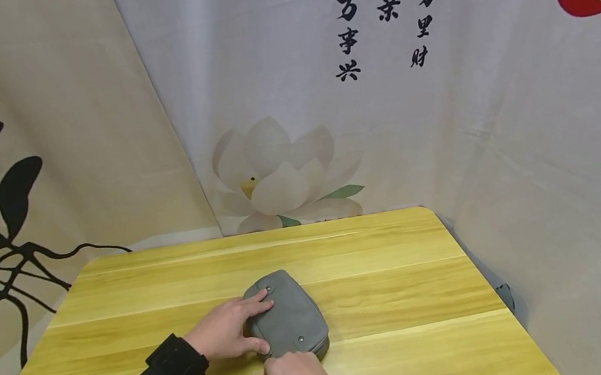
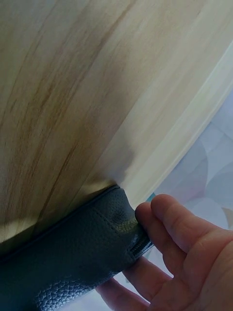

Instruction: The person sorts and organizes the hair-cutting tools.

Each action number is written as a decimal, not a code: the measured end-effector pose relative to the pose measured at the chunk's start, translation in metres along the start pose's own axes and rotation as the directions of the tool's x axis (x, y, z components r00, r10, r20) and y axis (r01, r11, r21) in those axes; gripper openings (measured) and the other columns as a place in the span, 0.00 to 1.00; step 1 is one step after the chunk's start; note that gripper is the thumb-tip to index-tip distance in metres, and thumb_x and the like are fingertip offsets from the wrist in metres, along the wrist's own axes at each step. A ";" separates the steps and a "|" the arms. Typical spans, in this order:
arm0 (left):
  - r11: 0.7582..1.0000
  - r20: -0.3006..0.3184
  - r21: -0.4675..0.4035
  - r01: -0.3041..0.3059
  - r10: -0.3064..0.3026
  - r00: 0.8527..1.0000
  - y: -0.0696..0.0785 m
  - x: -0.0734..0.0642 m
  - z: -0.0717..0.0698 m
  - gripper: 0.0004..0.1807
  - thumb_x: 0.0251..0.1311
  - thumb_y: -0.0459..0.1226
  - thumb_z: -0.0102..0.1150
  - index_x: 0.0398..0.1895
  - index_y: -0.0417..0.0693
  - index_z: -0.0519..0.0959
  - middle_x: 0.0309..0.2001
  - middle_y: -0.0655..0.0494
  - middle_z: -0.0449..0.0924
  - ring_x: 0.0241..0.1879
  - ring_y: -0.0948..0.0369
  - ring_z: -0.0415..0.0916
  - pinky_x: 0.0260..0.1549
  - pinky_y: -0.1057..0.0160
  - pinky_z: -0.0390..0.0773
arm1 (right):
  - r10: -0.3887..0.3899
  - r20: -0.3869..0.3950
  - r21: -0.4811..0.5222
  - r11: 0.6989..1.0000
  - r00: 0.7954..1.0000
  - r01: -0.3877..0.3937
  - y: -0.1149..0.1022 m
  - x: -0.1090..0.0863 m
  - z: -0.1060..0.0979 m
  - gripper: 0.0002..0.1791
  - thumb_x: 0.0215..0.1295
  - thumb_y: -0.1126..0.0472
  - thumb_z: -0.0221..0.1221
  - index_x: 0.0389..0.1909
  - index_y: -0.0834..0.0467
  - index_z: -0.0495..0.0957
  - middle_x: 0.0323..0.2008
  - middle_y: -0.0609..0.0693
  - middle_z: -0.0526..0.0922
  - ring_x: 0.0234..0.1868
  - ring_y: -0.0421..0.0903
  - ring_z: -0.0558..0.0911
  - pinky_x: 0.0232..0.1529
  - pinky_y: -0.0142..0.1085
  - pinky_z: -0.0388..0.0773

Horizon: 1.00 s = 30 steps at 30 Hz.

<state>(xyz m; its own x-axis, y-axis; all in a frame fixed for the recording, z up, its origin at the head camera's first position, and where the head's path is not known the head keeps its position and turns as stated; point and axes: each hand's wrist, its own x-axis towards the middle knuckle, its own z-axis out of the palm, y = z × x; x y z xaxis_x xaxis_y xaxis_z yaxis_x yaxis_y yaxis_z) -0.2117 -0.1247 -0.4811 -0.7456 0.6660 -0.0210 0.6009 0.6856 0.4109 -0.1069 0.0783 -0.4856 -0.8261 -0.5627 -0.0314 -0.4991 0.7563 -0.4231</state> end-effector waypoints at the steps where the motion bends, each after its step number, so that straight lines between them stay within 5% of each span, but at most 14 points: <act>1: 1.000 0.000 -0.005 0.001 -0.001 1.000 0.000 0.000 0.001 0.49 0.55 0.65 0.74 0.76 0.52 0.75 0.80 0.46 0.67 0.75 0.40 0.72 0.71 0.41 0.77 | -0.008 0.020 0.015 1.000 1.000 0.008 0.001 -0.001 -0.001 0.17 0.79 0.44 0.61 0.29 0.45 0.84 0.21 0.33 0.80 0.20 0.29 0.73 0.23 0.25 0.69; 6: 1.000 -0.002 -0.027 0.005 -0.005 1.000 -0.001 -0.001 0.003 0.49 0.55 0.65 0.73 0.77 0.52 0.74 0.81 0.47 0.67 0.75 0.41 0.72 0.71 0.41 0.77 | -0.038 0.038 0.068 0.997 0.999 0.036 0.011 -0.012 -0.011 0.16 0.78 0.43 0.62 0.30 0.44 0.84 0.21 0.30 0.78 0.20 0.26 0.71 0.22 0.23 0.69; 10: 0.999 -0.004 -0.043 0.003 -0.003 1.000 -0.001 -0.001 0.003 0.49 0.56 0.65 0.73 0.77 0.51 0.74 0.81 0.46 0.67 0.75 0.41 0.72 0.70 0.40 0.77 | -0.019 -0.074 0.097 0.995 0.997 0.026 0.023 -0.022 -0.025 0.16 0.78 0.43 0.62 0.29 0.44 0.81 0.20 0.30 0.75 0.18 0.25 0.68 0.20 0.22 0.67; 16: 0.999 -0.026 -0.039 0.013 -0.014 1.000 0.000 -0.002 0.003 0.48 0.56 0.63 0.75 0.76 0.52 0.75 0.80 0.47 0.68 0.74 0.40 0.73 0.69 0.41 0.79 | 0.104 -0.229 0.143 0.987 0.968 -0.072 0.040 -0.032 -0.036 0.15 0.72 0.43 0.69 0.34 0.49 0.79 0.22 0.33 0.77 0.20 0.25 0.70 0.22 0.24 0.68; 30: 0.994 -0.128 0.109 0.019 -0.005 0.992 0.010 0.003 0.015 0.46 0.58 0.66 0.73 0.71 0.47 0.80 0.74 0.42 0.76 0.69 0.36 0.76 0.70 0.37 0.75 | 0.235 -0.186 0.223 0.956 0.954 -0.192 0.060 -0.031 -0.039 0.19 0.64 0.46 0.75 0.38 0.53 0.77 0.24 0.39 0.75 0.22 0.33 0.70 0.23 0.28 0.69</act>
<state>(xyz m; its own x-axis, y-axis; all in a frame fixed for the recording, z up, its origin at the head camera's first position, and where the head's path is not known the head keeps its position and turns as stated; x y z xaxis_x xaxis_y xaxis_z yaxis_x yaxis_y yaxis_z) -0.2038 -0.1113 -0.4903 -0.7794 0.6195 0.0937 0.6143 0.7261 0.3089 -0.1215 0.1541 -0.4749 -0.9541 -0.2969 0.0387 -0.2597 0.7562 -0.6006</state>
